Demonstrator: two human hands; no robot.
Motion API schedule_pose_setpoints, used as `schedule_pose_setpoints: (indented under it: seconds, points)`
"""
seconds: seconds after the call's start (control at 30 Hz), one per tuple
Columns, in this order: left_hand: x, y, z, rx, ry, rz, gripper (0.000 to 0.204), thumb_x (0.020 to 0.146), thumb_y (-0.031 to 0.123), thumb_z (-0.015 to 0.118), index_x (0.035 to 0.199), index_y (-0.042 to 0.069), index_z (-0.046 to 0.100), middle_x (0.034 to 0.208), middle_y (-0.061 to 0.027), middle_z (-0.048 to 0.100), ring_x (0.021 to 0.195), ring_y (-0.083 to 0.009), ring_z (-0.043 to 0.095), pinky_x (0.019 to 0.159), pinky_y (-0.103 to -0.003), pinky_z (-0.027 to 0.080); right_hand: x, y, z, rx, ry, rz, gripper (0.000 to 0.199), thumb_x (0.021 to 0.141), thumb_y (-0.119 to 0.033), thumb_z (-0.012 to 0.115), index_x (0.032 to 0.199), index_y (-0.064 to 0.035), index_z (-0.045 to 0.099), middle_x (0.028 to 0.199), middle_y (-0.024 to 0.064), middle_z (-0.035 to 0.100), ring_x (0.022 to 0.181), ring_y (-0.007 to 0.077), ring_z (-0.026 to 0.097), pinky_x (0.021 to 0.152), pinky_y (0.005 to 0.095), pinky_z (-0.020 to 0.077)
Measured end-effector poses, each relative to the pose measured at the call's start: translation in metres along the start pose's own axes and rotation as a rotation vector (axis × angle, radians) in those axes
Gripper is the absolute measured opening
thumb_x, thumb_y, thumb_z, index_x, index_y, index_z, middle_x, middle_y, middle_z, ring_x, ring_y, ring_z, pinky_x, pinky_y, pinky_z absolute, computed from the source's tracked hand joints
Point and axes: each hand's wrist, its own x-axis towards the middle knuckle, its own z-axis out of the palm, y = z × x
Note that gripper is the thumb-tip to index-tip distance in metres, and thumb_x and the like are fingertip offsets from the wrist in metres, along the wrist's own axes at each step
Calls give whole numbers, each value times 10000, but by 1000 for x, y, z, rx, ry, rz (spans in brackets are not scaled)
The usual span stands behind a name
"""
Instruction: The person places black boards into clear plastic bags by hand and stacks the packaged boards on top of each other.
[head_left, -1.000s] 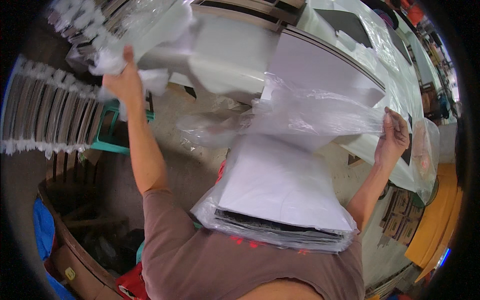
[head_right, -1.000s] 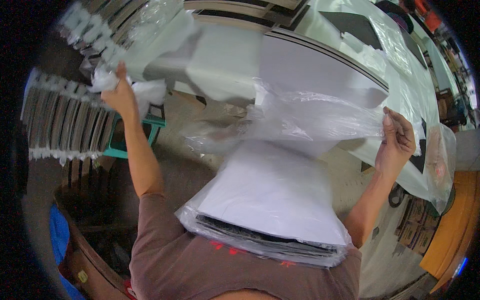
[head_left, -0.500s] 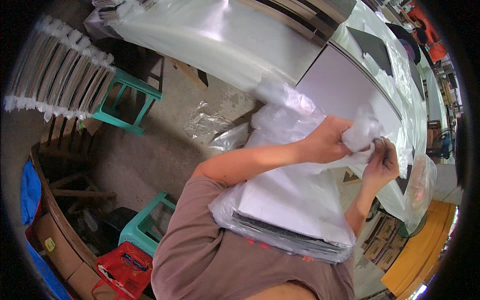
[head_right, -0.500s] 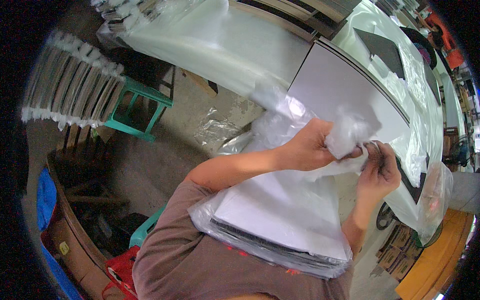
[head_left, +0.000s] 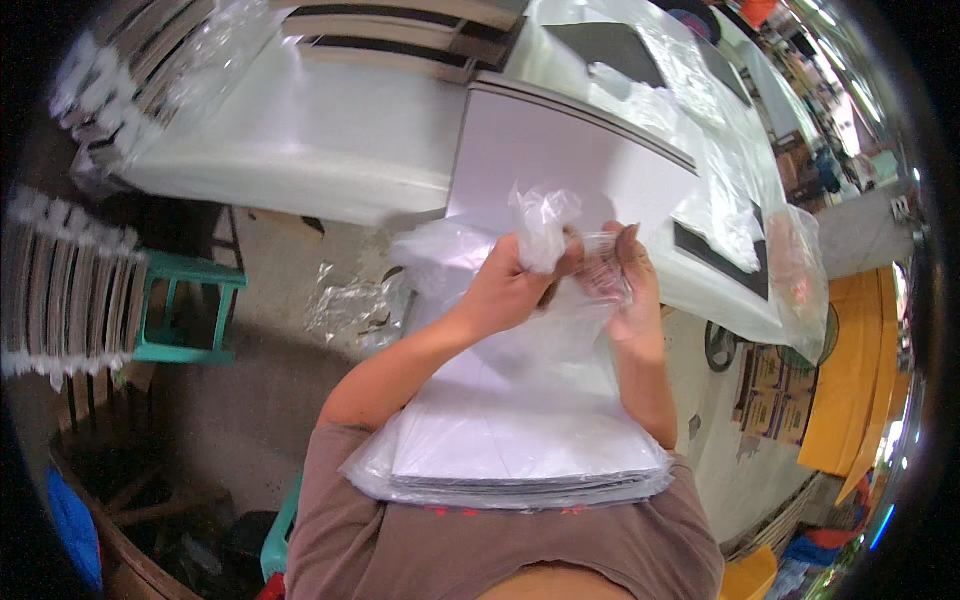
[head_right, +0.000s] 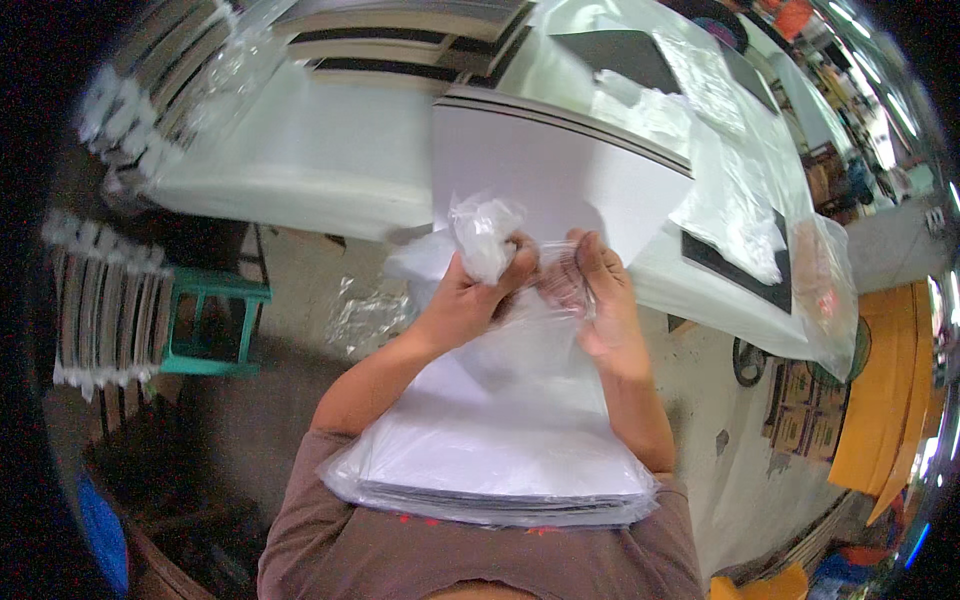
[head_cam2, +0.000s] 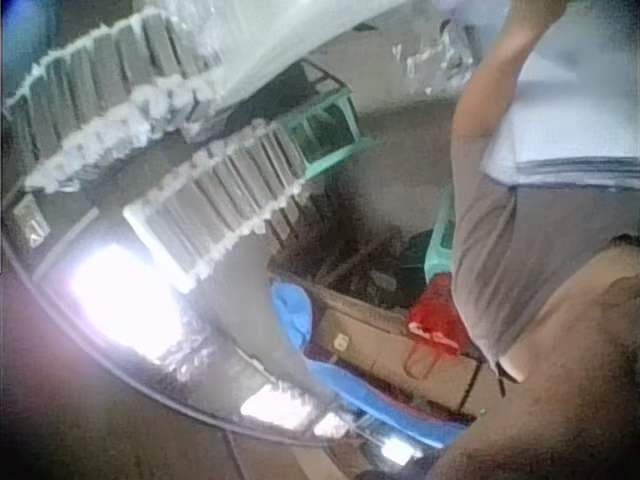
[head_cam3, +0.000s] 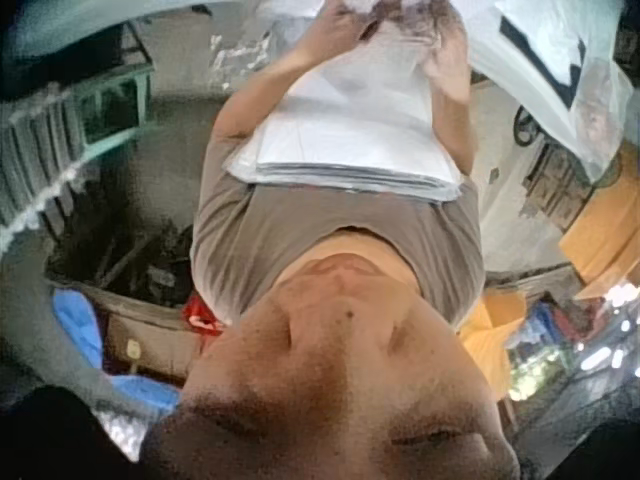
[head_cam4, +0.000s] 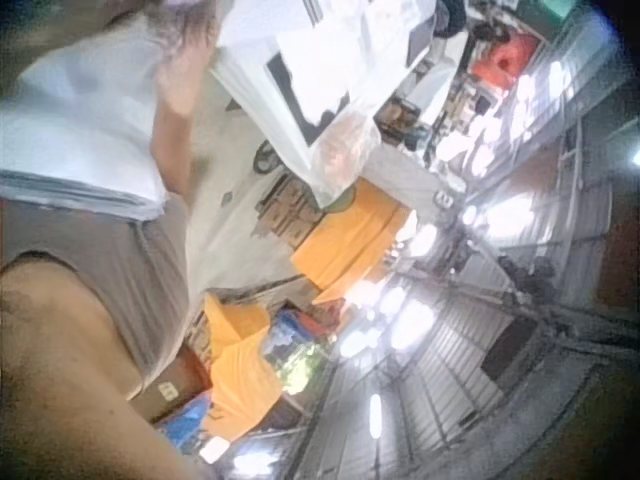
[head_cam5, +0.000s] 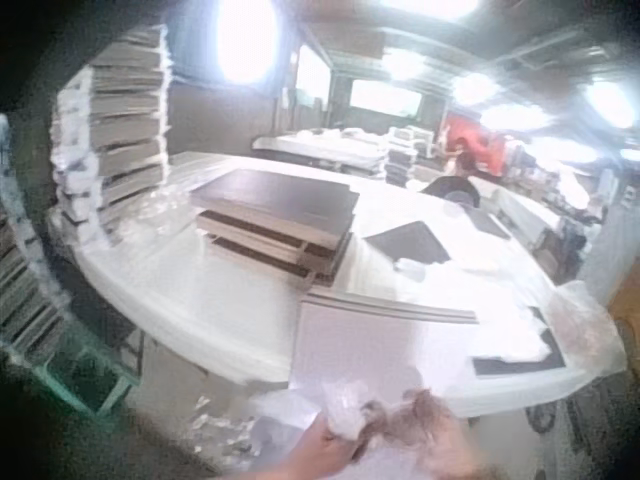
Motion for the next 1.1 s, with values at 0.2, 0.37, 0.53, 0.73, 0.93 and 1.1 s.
schedule_pose_setpoints:
  seconds: [0.2,0.37,0.53,0.73,0.93,1.1]
  points:
    - [-5,7,-41,414,-769,171,327,633,232,720,866,60,567,671,-34,548,607,-165,525,582,-304,431,-4,-53,-4,-55,610,-193,387,797,-417,522,954,-65,488,539,-52,405,389,37,364,373,181,334]
    - [-10,16,-88,519,-755,299,453,670,341,677,977,64,491,875,-102,561,888,-217,542,713,-337,442,-8,-64,-98,-113,519,-278,491,745,-495,554,996,-80,481,646,-22,430,582,55,436,518,213,375]
    - [-11,8,-96,-712,-91,227,588,723,442,577,1153,82,401,928,-99,530,808,-244,519,762,-413,421,-24,9,-95,-507,-112,69,503,749,-357,599,1125,-56,451,944,45,521,838,121,487,725,274,405]
    - [-10,-13,-70,-259,-213,83,610,738,442,555,1186,74,364,976,-122,509,833,-243,518,763,-401,428,-28,-20,-73,16,-383,-258,614,665,-263,674,1171,-30,418,1059,76,513,956,159,477,820,295,379]
    - [-15,-2,-92,-55,-361,88,632,754,442,532,1218,66,327,1025,-145,488,857,-243,516,765,-389,434,-19,1,-61,-452,-899,-21,669,621,-235,698,1183,-22,404,1061,81,516,963,162,476,829,290,373]
    - [-20,-2,-94,102,-610,54,651,767,442,514,1246,60,296,1065,-164,470,877,-243,515,767,-378,440,-27,-9,-47,105,-356,-193,718,584,-211,718,1194,-15,393,1063,84,519,970,165,475,837,285,368]
